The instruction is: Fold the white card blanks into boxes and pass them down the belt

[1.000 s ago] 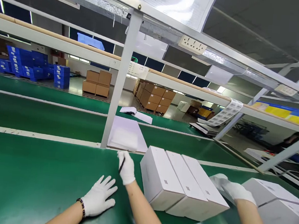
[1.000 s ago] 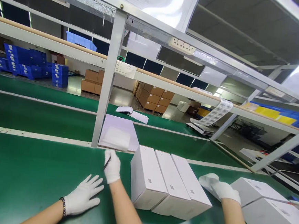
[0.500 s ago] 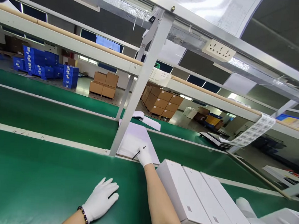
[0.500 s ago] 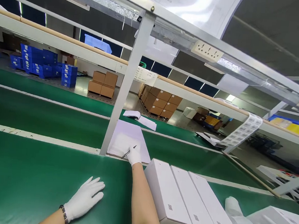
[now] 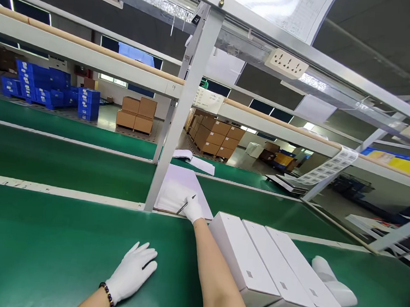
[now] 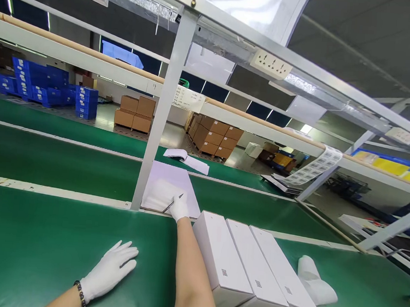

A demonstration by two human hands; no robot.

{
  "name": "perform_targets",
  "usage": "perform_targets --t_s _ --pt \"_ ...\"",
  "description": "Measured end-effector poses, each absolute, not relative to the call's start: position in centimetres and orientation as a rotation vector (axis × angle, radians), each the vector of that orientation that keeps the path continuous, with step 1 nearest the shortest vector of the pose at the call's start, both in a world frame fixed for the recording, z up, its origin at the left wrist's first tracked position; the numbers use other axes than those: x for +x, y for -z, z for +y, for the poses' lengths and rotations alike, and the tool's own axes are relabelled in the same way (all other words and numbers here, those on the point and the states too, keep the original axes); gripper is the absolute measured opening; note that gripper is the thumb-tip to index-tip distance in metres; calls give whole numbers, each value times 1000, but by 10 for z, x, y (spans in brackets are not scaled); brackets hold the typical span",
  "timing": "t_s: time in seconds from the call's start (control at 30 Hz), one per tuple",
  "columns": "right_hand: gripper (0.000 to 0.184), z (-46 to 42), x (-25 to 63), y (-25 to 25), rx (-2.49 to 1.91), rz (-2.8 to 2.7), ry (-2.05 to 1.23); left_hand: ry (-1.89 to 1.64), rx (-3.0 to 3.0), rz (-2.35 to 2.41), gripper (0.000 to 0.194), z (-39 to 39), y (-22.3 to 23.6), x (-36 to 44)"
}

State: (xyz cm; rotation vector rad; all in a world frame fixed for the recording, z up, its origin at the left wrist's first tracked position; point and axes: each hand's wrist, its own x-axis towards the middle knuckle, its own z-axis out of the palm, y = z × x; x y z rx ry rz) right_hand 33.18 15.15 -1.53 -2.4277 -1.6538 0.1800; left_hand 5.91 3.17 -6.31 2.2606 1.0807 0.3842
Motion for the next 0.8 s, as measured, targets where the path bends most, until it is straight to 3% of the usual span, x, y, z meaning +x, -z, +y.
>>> perform_targets --t_s 0.23,0.3,0.53,0.8 --pt "13 142 312 17 -2165 -1360 -97 -372 2235 1071 46 35 61 57" --pt "16 129 302 13 -2026 -1263 -27 -395 2232 1081 45 35 61 57" --pt "10 27 242 42 -1754 -1065 33 -475 2247 1116 46 36 70 54" --pt "22 24 216 92 -1633 -1238 -691 -496 2164 1198 53 49 93 58"
